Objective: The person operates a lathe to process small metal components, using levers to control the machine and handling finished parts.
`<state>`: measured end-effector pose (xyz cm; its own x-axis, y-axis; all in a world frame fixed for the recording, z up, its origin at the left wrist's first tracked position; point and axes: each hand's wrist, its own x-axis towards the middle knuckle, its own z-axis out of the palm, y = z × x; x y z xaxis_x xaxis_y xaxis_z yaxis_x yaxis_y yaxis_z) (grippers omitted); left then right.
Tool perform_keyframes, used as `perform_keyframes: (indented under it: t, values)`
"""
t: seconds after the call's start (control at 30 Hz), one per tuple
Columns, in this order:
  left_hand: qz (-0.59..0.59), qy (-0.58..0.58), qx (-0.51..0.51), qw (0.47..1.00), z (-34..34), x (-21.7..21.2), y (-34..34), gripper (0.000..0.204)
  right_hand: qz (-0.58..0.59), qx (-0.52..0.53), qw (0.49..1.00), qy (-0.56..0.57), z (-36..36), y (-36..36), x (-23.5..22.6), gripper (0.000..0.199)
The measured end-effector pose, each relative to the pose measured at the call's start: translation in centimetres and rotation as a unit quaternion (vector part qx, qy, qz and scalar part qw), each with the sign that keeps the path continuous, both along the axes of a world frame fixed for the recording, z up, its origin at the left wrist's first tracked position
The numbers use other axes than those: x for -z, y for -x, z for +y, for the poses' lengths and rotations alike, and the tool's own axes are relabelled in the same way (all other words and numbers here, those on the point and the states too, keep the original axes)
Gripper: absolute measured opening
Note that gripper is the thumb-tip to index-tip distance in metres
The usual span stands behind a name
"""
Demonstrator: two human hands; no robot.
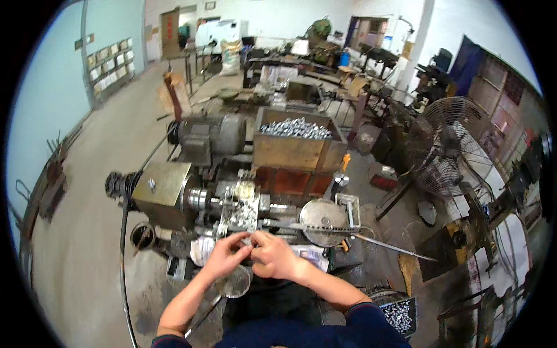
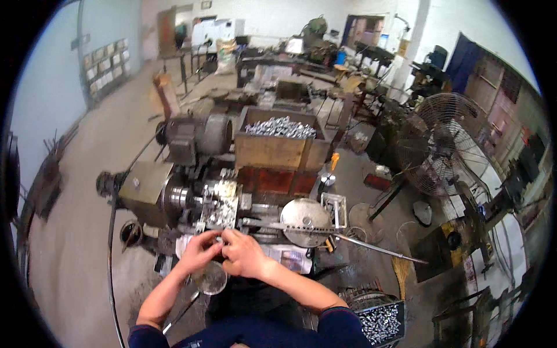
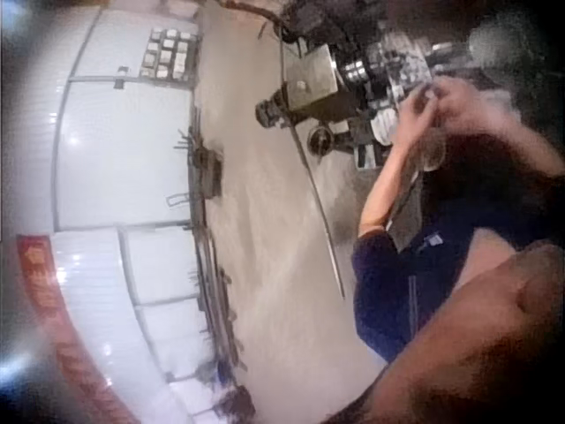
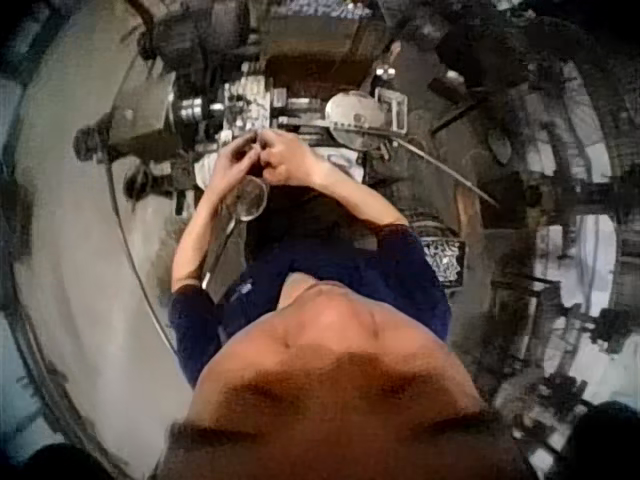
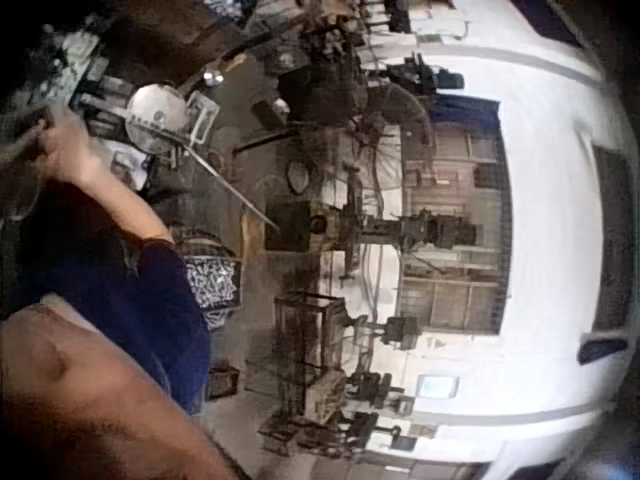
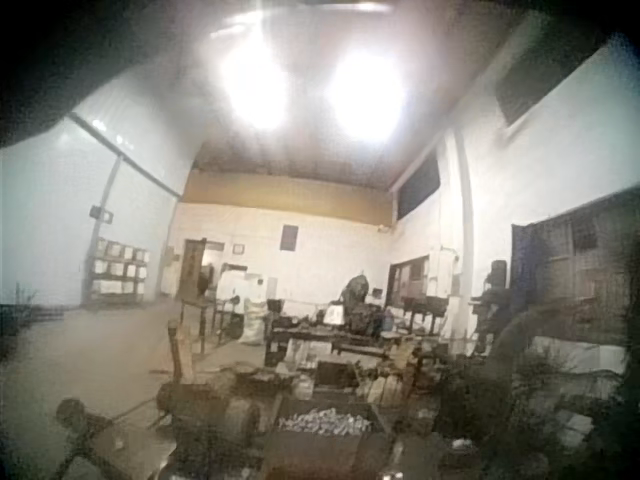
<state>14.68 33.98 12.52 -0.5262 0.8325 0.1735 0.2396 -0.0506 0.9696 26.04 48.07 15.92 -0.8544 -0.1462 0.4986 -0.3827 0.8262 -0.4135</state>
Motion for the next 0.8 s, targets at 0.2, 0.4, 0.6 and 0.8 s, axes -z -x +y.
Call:
perform_keyframes:
  t: [0.2, 0.4, 0.6, 0.8]
  values:
    - [-0.136, 0.003, 0.021, 0.991, -0.2, -1.5, -0.1, 0.037, 0.026, -0.008, 0.999, 0.043, -0.3, 0.3, -0.8, 0.019]
    - [-0.32, -0.088, 0.048, 0.942, -0.6, -0.9, 0.7, 0.042, -0.003, -0.035, 0.989, 0.146, -0.2, 0.4, -0.3, 0.029]
    - [-0.397, -0.143, 0.071, 0.904, -0.8, -1.1, 1.3, 0.034, -0.005, -0.017, 0.987, 0.159, 0.1, 1.3, 0.9, 0.038]
    - [-0.415, -0.166, 0.047, 0.893, -0.5, -0.2, 1.9, 0.026, -0.033, -0.036, 0.977, 0.207, 0.6, 2.3, 0.9, 0.046]
